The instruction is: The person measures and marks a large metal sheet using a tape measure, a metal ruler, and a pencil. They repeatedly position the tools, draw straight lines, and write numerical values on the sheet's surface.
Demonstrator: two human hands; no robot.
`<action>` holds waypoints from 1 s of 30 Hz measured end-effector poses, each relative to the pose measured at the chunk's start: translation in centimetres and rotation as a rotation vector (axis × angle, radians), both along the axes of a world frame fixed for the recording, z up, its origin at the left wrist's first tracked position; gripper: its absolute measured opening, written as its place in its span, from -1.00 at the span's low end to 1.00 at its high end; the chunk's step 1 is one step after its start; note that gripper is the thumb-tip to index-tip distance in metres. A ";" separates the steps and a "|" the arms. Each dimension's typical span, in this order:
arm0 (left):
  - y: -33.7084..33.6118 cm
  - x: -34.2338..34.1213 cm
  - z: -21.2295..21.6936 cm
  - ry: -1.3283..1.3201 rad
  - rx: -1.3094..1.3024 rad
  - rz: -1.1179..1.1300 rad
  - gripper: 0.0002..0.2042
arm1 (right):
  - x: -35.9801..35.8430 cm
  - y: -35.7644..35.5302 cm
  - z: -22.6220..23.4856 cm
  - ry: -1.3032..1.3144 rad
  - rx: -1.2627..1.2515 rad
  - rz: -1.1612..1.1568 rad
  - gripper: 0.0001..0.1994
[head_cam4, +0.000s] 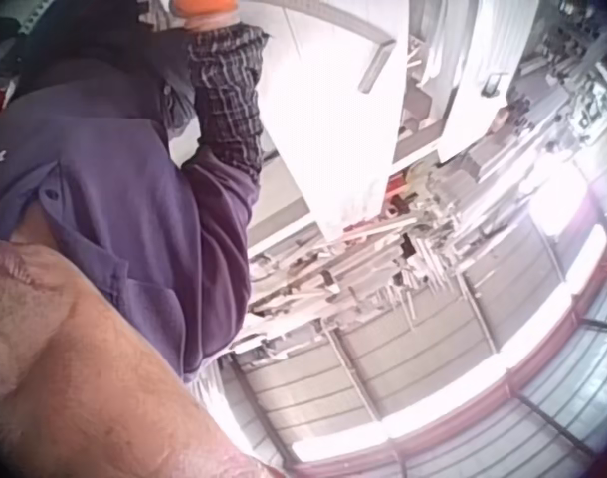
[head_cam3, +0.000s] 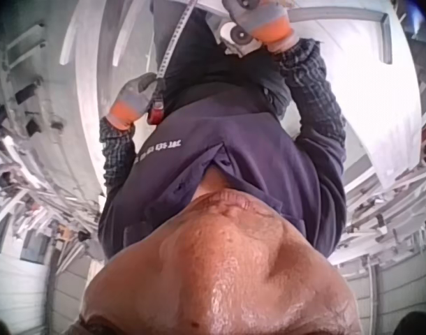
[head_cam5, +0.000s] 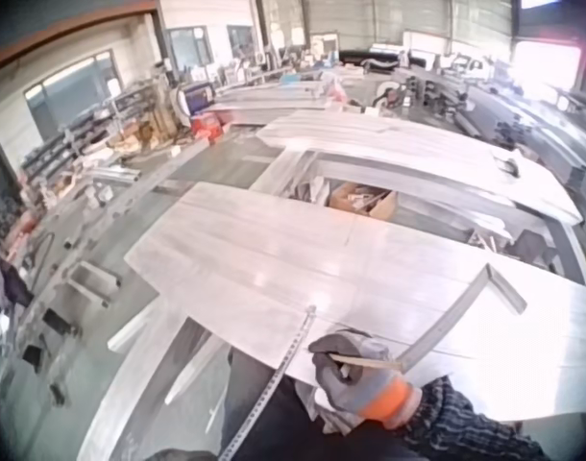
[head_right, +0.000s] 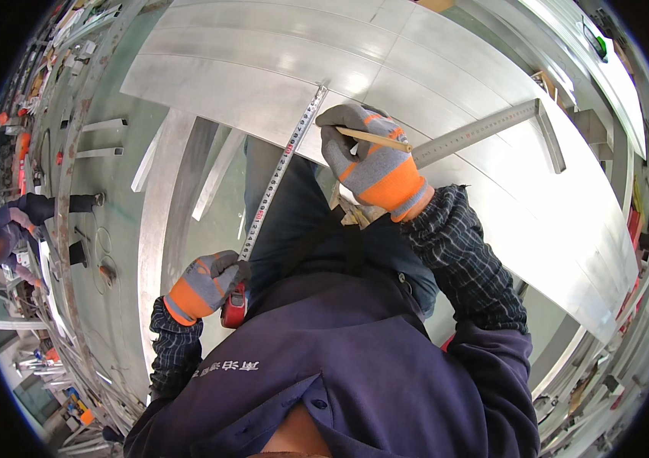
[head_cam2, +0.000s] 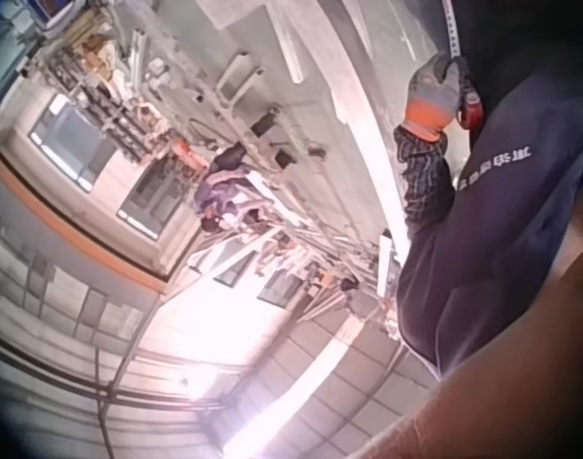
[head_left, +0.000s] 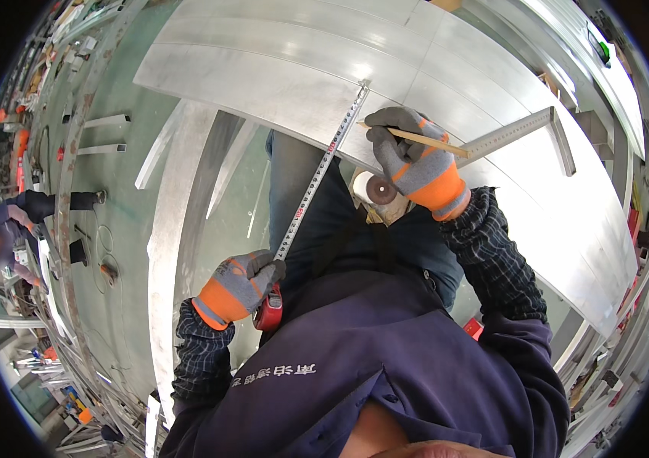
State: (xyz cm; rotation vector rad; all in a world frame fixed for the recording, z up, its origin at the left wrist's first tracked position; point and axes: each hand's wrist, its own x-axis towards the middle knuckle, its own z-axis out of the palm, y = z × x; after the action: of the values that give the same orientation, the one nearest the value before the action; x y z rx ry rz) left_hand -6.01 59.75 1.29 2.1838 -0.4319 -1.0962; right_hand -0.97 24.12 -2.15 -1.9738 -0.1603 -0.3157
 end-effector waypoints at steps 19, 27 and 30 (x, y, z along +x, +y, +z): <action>-0.2 0.2 0.1 0.135 0.045 0.149 -0.78 | 0.7 0.3 -0.5 -0.013 -0.069 -0.035 -0.81; 0.0 0.3 0.2 0.048 -0.064 0.074 -0.80 | 0.5 0.2 -0.8 -0.062 -0.136 -0.039 -0.82; -0.3 0.4 0.8 0.182 -0.103 0.223 -0.79 | 0.2 -0.1 -1.2 -0.068 -0.109 -0.038 -0.82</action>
State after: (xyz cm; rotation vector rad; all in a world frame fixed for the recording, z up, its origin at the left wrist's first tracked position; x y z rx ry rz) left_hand -5.61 59.47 2.09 1.9676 -0.1567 -1.1105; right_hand -0.82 24.05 -3.37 -2.0767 -0.1872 -0.4062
